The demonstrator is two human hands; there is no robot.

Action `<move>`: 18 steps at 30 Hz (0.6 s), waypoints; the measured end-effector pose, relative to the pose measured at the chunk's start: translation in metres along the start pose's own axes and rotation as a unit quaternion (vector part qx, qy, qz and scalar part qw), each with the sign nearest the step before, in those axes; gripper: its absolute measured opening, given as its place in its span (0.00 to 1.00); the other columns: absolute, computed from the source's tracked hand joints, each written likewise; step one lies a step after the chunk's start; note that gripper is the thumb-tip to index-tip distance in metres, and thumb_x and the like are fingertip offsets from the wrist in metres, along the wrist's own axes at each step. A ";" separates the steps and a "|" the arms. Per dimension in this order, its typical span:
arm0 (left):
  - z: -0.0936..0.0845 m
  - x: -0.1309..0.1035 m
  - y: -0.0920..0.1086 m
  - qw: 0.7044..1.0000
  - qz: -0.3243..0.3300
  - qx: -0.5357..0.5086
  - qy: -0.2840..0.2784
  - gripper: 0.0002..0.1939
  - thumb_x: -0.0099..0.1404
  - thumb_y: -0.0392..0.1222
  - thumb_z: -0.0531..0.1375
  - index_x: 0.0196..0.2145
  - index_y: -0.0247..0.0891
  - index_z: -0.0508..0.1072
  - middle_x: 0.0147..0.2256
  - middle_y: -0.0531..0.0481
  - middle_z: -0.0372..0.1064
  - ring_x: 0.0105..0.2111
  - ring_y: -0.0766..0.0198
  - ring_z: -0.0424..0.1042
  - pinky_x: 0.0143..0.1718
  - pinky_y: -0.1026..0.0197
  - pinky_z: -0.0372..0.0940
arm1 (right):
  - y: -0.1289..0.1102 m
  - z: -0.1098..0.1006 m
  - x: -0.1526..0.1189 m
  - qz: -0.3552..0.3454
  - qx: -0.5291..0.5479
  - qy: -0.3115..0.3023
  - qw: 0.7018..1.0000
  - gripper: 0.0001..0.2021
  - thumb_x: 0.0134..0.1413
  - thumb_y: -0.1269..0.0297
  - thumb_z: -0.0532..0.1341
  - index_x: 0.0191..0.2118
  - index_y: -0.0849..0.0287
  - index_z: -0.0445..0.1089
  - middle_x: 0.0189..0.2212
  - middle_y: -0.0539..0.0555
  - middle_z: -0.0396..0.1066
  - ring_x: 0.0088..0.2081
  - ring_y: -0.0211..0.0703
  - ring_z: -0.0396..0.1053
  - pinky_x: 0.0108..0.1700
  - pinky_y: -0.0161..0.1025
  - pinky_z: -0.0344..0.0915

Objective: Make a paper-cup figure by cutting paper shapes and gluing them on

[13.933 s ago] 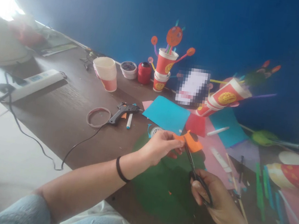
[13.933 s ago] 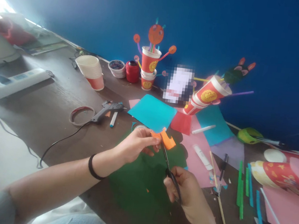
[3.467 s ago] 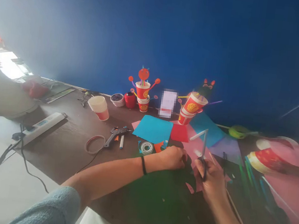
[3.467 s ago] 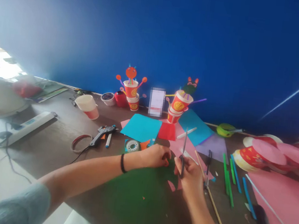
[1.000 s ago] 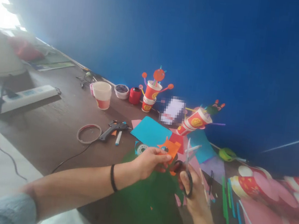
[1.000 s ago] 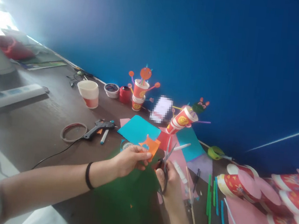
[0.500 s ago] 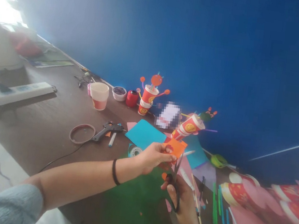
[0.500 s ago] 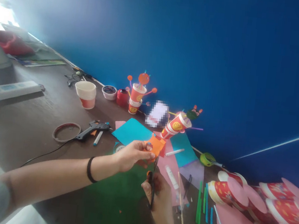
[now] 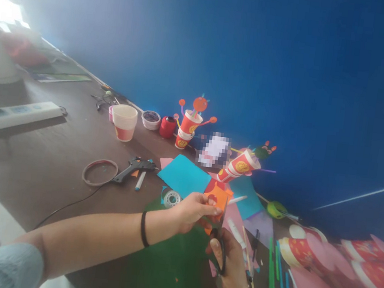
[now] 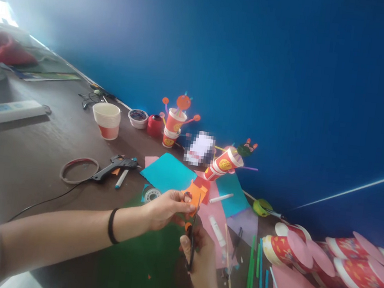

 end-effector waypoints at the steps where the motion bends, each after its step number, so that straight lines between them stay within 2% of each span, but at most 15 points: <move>1: 0.000 0.000 0.000 1.000 -0.001 -0.001 0.000 0.21 0.42 0.46 0.70 0.27 0.35 0.64 0.26 0.51 0.67 0.23 0.71 0.66 0.20 0.67 0.62 | 0.000 0.000 0.000 0.002 -0.001 0.001 1.000 0.20 0.47 0.42 0.58 0.24 0.56 0.65 0.19 0.50 0.65 0.23 0.41 0.65 0.24 0.35 0.63; 18: 0.001 -0.002 0.004 1.000 0.001 0.002 0.002 0.21 0.40 0.46 0.70 0.25 0.33 0.65 0.27 0.50 0.68 0.22 0.70 0.66 0.20 0.67 0.62 | 0.000 0.000 -0.002 0.023 -0.021 0.013 0.999 0.25 0.45 0.38 0.57 0.20 0.58 0.62 0.15 0.50 0.63 0.20 0.39 0.62 0.20 0.33 0.59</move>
Point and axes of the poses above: each hand's wrist, its own x-axis towards the middle knuckle, its own z-axis out of the palm, y = z × x, the point moved 3 cm from there along x, towards the middle knuckle
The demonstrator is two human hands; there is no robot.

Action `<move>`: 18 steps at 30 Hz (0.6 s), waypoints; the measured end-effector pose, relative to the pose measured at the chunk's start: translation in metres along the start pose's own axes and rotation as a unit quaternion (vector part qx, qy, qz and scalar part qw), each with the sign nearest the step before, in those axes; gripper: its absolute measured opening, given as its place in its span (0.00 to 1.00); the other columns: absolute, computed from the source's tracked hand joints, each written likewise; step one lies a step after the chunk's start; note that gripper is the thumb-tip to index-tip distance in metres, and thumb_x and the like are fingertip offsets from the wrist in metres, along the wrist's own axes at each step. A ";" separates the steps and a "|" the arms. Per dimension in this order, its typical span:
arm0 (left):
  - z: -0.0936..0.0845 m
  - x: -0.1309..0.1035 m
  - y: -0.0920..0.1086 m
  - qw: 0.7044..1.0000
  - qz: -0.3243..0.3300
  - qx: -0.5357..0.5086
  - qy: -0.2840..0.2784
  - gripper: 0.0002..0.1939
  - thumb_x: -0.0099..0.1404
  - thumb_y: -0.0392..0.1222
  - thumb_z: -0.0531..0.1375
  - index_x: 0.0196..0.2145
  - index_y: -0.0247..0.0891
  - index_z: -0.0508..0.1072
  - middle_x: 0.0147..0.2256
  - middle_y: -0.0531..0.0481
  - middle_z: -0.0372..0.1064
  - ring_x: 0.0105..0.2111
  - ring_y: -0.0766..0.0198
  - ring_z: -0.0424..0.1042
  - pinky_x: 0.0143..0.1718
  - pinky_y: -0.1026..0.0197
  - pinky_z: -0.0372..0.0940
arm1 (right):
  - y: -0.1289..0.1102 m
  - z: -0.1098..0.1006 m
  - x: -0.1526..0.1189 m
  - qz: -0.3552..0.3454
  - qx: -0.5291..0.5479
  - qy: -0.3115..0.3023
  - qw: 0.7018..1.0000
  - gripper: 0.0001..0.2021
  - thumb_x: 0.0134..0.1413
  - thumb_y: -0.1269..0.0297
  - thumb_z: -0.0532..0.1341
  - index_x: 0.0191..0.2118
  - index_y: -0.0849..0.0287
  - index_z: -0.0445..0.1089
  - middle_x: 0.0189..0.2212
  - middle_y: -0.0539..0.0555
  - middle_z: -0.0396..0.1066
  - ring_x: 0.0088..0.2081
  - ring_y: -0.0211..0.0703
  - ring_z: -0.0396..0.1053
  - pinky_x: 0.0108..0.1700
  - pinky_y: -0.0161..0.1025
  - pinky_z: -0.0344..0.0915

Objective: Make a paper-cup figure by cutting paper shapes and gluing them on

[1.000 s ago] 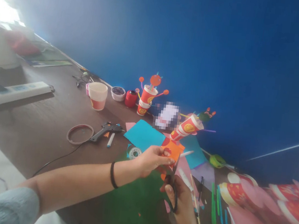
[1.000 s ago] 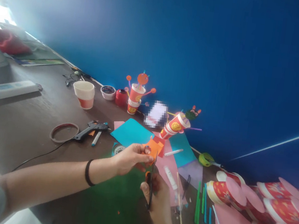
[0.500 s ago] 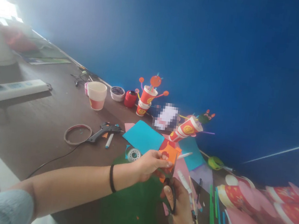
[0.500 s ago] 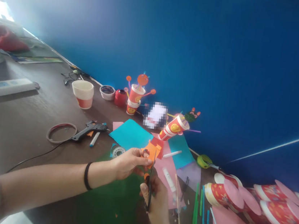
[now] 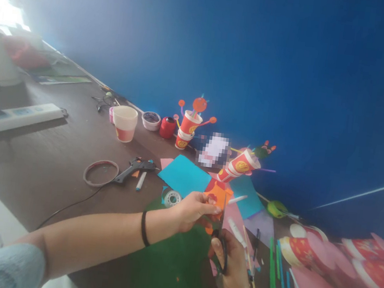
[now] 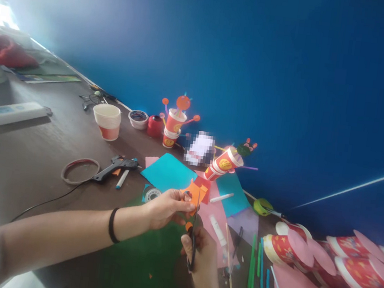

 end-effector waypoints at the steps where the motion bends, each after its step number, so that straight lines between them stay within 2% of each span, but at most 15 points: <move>1: 0.000 0.000 0.000 1.000 0.001 0.000 -0.001 0.21 0.41 0.46 0.70 0.25 0.34 0.65 0.26 0.51 0.68 0.22 0.70 0.66 0.20 0.67 0.62 | 0.000 0.000 0.000 0.002 0.000 0.000 1.000 0.25 0.45 0.38 0.57 0.20 0.58 0.62 0.15 0.50 0.63 0.19 0.38 0.62 0.20 0.33 0.59; 9: -0.001 0.000 0.000 1.000 -0.001 0.002 -0.003 0.20 0.41 0.45 0.70 0.25 0.33 0.65 0.26 0.51 0.67 0.23 0.69 0.66 0.20 0.66 0.61 | 0.006 0.000 -0.001 0.009 0.007 -0.013 1.000 0.24 0.46 0.39 0.57 0.22 0.58 0.63 0.15 0.50 0.63 0.17 0.36 0.60 0.17 0.32 0.55; 18: -0.002 0.001 -0.001 1.000 0.001 0.000 0.005 0.18 0.43 0.44 0.70 0.25 0.33 0.66 0.25 0.51 0.67 0.22 0.69 0.67 0.20 0.67 0.62 | 0.012 0.001 -0.001 0.045 0.047 -0.020 0.998 0.23 0.42 0.40 0.61 0.24 0.58 0.63 0.14 0.47 0.62 0.15 0.35 0.60 0.15 0.31 0.53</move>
Point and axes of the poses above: each hand's wrist, its own x-axis towards the middle knuckle, its own z-axis out of the palm, y = z × x, the point moved 3 cm from there along x, towards the middle knuckle
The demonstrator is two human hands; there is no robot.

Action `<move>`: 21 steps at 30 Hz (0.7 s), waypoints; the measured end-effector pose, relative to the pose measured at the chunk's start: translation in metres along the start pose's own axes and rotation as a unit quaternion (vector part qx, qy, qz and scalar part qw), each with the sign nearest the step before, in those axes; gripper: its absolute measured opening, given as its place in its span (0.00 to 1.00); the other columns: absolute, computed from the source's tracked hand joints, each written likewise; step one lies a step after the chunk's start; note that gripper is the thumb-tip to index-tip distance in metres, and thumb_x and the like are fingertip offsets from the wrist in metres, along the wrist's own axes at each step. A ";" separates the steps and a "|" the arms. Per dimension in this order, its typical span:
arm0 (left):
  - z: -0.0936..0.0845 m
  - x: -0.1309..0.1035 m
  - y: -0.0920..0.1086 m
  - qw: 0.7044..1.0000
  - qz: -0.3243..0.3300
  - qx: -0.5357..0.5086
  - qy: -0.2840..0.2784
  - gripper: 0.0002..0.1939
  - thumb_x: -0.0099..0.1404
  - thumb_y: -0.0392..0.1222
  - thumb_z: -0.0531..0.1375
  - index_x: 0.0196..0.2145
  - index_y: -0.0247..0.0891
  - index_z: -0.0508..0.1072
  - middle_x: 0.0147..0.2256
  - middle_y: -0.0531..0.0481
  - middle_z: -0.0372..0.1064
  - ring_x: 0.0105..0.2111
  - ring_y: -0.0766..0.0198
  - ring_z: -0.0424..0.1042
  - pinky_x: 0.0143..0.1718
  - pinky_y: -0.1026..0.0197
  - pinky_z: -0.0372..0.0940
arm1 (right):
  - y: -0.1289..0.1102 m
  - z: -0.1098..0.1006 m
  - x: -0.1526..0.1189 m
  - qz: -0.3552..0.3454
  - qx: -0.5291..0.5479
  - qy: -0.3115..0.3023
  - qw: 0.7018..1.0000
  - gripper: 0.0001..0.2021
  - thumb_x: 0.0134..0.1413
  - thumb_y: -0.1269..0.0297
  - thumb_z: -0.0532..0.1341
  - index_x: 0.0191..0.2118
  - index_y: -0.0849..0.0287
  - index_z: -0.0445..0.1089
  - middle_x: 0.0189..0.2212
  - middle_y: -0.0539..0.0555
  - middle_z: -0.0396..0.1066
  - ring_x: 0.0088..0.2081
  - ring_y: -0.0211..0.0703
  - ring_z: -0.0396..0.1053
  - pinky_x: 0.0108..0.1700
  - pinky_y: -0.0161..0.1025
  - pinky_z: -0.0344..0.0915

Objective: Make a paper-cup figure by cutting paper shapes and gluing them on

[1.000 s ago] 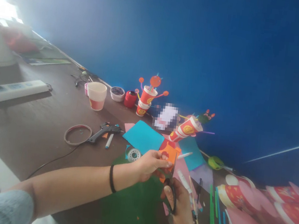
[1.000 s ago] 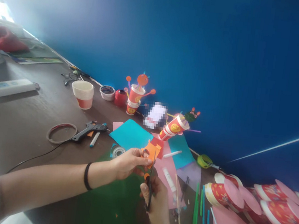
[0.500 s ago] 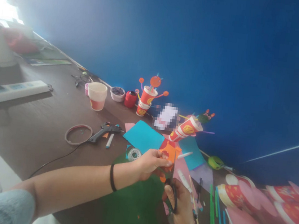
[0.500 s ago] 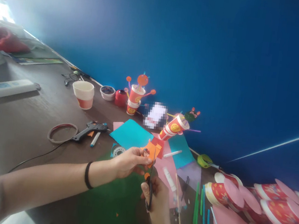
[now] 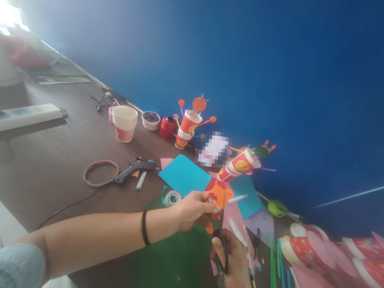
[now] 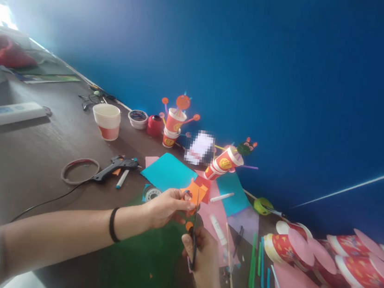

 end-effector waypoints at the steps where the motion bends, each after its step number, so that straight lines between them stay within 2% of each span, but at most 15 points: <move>1: 0.000 0.000 0.000 1.000 0.000 0.003 0.001 0.18 0.43 0.44 0.70 0.25 0.33 0.66 0.24 0.51 0.67 0.22 0.69 0.67 0.19 0.67 0.62 | 0.000 0.000 0.000 0.005 0.001 0.002 1.000 0.23 0.41 0.40 0.61 0.24 0.58 0.63 0.14 0.47 0.63 0.14 0.35 0.60 0.14 0.31 0.53; 4: 0.000 0.000 0.000 1.000 0.000 0.011 0.007 0.16 0.44 0.43 0.69 0.25 0.32 0.67 0.24 0.51 0.67 0.23 0.69 0.67 0.19 0.68 0.62 | 0.000 0.000 0.000 0.020 -0.007 0.001 1.000 0.24 0.41 0.38 0.61 0.23 0.57 0.61 0.13 0.47 0.62 0.12 0.34 0.57 0.12 0.31 0.50; 8: 0.000 0.000 0.000 1.000 -0.007 0.011 0.011 0.15 0.45 0.42 0.68 0.25 0.32 0.68 0.24 0.51 0.68 0.23 0.68 0.68 0.19 0.68 0.63 | -0.005 -0.001 0.000 0.008 -0.029 0.010 0.999 0.24 0.42 0.39 0.60 0.21 0.57 0.61 0.13 0.48 0.63 0.14 0.36 0.61 0.15 0.31 0.56; 12: -0.001 0.001 0.000 1.000 -0.007 0.009 0.006 0.14 0.45 0.41 0.68 0.25 0.32 0.69 0.23 0.51 0.68 0.22 0.69 0.68 0.19 0.67 0.63 | -0.006 0.000 0.000 0.013 -0.027 0.008 1.000 0.24 0.42 0.38 0.59 0.22 0.57 0.61 0.12 0.47 0.62 0.13 0.35 0.59 0.14 0.32 0.54; 21: -0.003 0.001 0.001 1.000 -0.010 0.017 0.014 0.15 0.43 0.43 0.69 0.24 0.31 0.70 0.24 0.50 0.67 0.23 0.69 0.67 0.20 0.67 0.63 | -0.005 -0.002 0.000 -0.001 -0.040 0.010 0.999 0.24 0.41 0.39 0.61 0.21 0.57 0.62 0.12 0.48 0.63 0.14 0.36 0.59 0.15 0.31 0.54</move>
Point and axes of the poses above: each hand's wrist, its own x-axis towards the middle knuckle, its own z-axis out of the palm, y = z × x, the point moved 3 cm from there along x, towards the middle knuckle
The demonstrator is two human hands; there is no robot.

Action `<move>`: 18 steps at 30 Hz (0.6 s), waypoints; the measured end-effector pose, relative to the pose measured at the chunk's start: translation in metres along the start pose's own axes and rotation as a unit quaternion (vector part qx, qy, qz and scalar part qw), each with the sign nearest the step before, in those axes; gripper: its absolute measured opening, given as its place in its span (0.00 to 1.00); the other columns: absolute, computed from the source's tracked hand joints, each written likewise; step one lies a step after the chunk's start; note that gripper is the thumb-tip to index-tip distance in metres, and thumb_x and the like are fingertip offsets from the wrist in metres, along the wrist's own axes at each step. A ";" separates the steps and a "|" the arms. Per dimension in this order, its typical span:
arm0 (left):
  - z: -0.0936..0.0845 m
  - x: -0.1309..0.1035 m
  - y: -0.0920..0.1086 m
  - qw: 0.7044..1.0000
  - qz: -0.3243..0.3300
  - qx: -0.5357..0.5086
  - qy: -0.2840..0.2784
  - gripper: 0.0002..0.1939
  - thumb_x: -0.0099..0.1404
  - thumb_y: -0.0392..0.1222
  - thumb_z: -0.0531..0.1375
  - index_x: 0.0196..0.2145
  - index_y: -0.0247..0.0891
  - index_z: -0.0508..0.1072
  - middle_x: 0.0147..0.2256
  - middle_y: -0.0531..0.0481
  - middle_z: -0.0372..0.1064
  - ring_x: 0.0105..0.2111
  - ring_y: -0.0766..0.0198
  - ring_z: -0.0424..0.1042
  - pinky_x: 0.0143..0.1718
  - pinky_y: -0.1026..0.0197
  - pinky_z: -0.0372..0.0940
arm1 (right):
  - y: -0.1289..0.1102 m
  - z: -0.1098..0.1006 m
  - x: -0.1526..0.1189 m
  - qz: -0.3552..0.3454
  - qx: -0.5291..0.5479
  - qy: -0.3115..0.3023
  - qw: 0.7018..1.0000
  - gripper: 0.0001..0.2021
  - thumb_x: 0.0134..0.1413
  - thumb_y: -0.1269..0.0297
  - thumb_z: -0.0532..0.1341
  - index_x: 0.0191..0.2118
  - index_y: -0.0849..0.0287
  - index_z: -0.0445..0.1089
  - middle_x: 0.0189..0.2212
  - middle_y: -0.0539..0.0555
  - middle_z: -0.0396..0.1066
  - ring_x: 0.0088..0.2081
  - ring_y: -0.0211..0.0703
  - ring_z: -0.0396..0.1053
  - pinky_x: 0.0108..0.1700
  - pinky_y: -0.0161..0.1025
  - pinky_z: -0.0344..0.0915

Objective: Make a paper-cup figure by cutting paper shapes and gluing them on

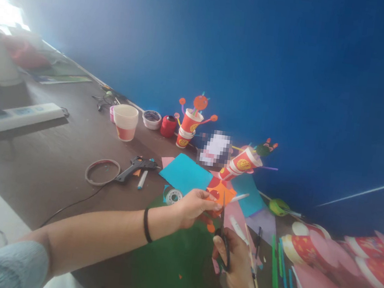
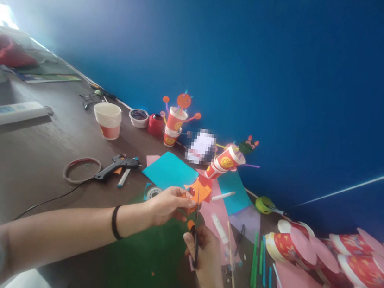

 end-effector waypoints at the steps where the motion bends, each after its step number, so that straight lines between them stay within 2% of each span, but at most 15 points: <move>1: 0.000 0.000 0.000 1.000 0.001 0.000 0.001 0.15 0.42 0.43 0.69 0.24 0.31 0.70 0.24 0.50 0.67 0.23 0.69 0.67 0.20 0.67 0.63 | 0.001 0.000 0.000 0.000 0.000 -0.001 1.000 0.24 0.41 0.39 0.62 0.21 0.57 0.62 0.12 0.47 0.63 0.14 0.36 0.59 0.15 0.32 0.53; 9: 0.000 0.001 -0.001 1.000 0.003 -0.009 -0.004 0.15 0.43 0.43 0.69 0.24 0.31 0.71 0.24 0.50 0.68 0.23 0.69 0.67 0.19 0.67 0.63 | 0.000 0.000 -0.001 0.001 0.002 0.000 1.000 0.24 0.42 0.38 0.60 0.20 0.57 0.62 0.11 0.48 0.63 0.14 0.36 0.60 0.16 0.31 0.55; 13: 0.000 0.001 -0.001 1.000 0.006 -0.012 -0.008 0.15 0.43 0.43 0.69 0.24 0.31 0.71 0.23 0.51 0.67 0.22 0.69 0.67 0.19 0.67 0.63 | 0.006 0.002 0.000 0.019 0.037 -0.007 0.999 0.23 0.39 0.40 0.63 0.22 0.57 0.63 0.11 0.46 0.62 0.13 0.35 0.57 0.13 0.30 0.52; 18: -0.001 0.002 -0.002 1.000 0.007 -0.015 -0.006 0.14 0.43 0.42 0.69 0.24 0.32 0.71 0.23 0.51 0.67 0.22 0.69 0.67 0.19 0.67 0.63 | 0.005 0.001 0.000 0.025 0.041 -0.003 0.999 0.23 0.36 0.40 0.65 0.22 0.58 0.64 0.11 0.46 0.62 0.12 0.35 0.58 0.13 0.30 0.53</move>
Point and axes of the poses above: each hand's wrist, its own x-axis towards the middle knuckle, its own z-axis out of the palm, y = z × x, the point moved 3 cm from there along x, towards the middle knuckle
